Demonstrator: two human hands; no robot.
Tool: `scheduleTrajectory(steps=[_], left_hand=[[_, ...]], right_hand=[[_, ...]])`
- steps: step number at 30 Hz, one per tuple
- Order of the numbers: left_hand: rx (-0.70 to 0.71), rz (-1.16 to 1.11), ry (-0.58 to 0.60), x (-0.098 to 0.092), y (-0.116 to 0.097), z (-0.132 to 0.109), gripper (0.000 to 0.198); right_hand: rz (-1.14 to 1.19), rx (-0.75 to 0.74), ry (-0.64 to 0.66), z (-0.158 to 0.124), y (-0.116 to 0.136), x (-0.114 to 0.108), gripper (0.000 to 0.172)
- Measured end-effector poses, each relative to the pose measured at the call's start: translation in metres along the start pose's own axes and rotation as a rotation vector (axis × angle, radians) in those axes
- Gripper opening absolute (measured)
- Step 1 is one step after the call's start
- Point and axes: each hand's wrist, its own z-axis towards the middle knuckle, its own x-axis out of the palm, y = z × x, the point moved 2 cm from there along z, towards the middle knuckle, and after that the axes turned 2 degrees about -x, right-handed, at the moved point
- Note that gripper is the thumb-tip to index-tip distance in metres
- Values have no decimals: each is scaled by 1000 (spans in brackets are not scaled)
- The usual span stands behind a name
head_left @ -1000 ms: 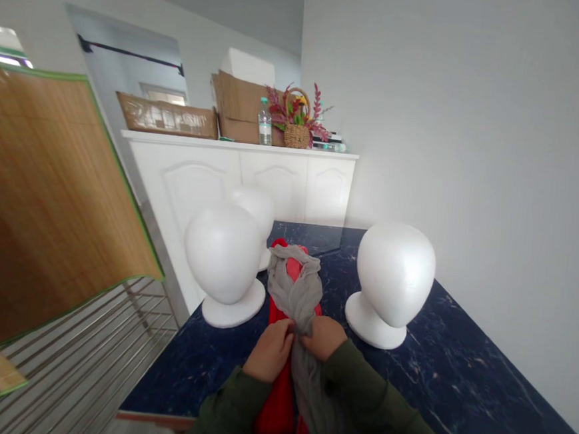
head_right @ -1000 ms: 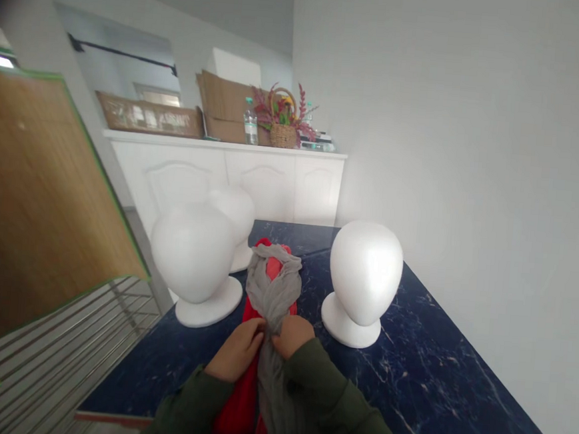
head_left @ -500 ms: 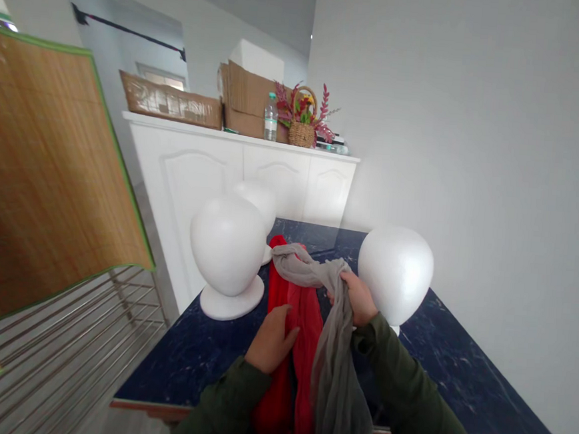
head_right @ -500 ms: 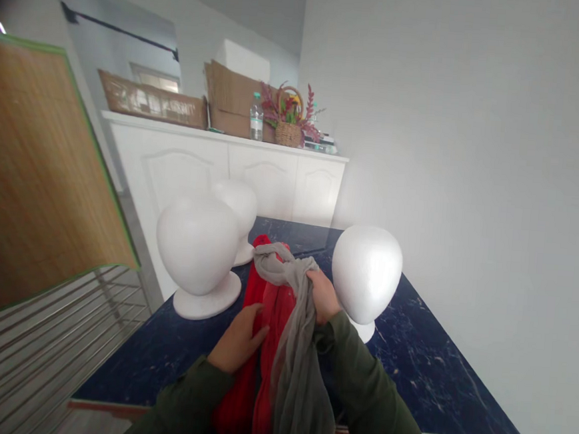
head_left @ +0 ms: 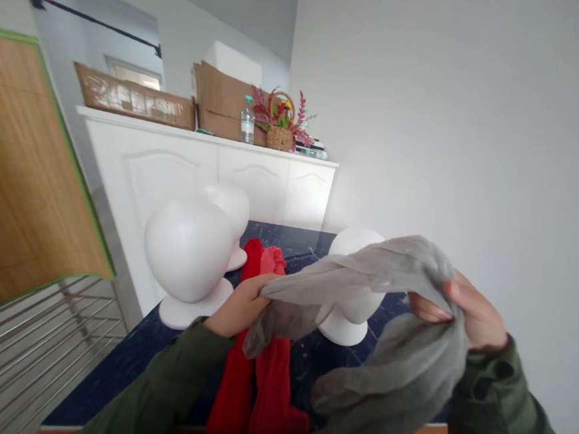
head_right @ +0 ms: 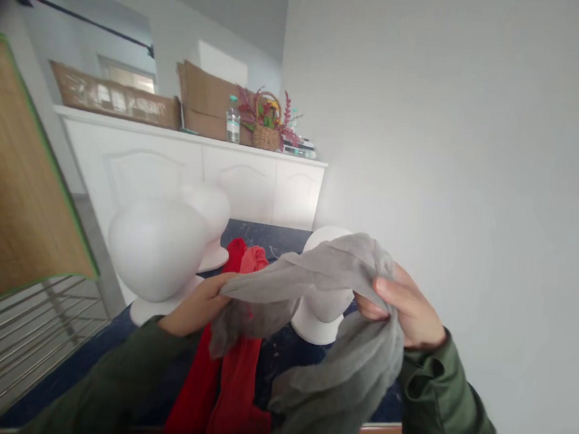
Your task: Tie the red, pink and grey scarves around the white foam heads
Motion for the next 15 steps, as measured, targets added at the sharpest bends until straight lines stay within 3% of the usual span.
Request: scheduleTrajectory(steps=[4,6,9,12,14,15], left_hand=[[-247,-454,155,-16,-12,-21,32],[-304,-542,288,-15,-16,-22,39],[-271,-251,414,-7,-23,-11,33],[-174,110,293,0,-33,8,27],[-138,208,195,1,-41,18,28],[-145,209,204,0,-44,21,30]], right_hand=[[-387,157,26,-31,4,-54,29],[-523,235,23,-35,2,-75,28],[-583,306,-30,-29,-1,-98,27],[-632,323,-39,-20,-1,-115,32],[-696,339,-5,-17,-1,-124,30],[-724,344,14,-16,0,-128,27]])
